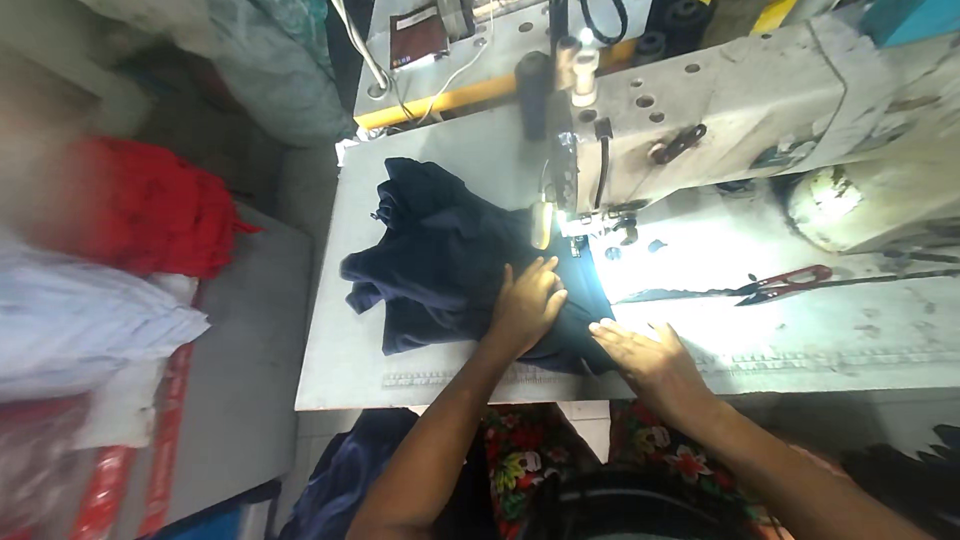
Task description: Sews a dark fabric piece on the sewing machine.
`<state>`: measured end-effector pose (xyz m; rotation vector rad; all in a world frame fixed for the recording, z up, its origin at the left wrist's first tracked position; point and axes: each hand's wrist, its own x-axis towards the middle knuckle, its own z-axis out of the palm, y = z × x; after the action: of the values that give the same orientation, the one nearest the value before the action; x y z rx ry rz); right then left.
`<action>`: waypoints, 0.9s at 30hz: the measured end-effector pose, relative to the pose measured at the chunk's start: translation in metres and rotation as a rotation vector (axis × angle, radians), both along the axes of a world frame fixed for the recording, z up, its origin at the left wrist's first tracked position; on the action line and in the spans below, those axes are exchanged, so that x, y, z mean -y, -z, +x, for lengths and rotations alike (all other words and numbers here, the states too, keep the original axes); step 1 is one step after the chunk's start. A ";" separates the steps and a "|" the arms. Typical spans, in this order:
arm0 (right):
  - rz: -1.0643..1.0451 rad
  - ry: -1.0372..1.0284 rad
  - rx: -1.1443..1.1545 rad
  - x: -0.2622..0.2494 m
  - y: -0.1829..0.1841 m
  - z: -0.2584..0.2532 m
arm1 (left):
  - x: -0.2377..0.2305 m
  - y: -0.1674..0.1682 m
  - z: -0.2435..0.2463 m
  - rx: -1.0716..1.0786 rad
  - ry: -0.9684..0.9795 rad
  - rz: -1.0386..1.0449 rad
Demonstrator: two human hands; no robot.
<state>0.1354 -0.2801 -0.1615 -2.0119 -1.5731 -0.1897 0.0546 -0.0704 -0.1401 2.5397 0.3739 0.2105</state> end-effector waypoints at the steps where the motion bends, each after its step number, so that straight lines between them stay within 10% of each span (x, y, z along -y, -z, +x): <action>1: -0.002 0.000 -0.002 -0.001 0.000 0.001 | -0.002 0.001 0.003 -0.003 -0.003 -0.003; 27: 0.022 0.009 -0.043 -0.048 0.002 0.039 | -0.059 0.002 0.053 -0.106 -0.054 0.013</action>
<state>0.1745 -0.2323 -0.1632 -1.9935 -1.5287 -0.1656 0.1072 -0.0113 -0.1420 2.5617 0.4840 0.0993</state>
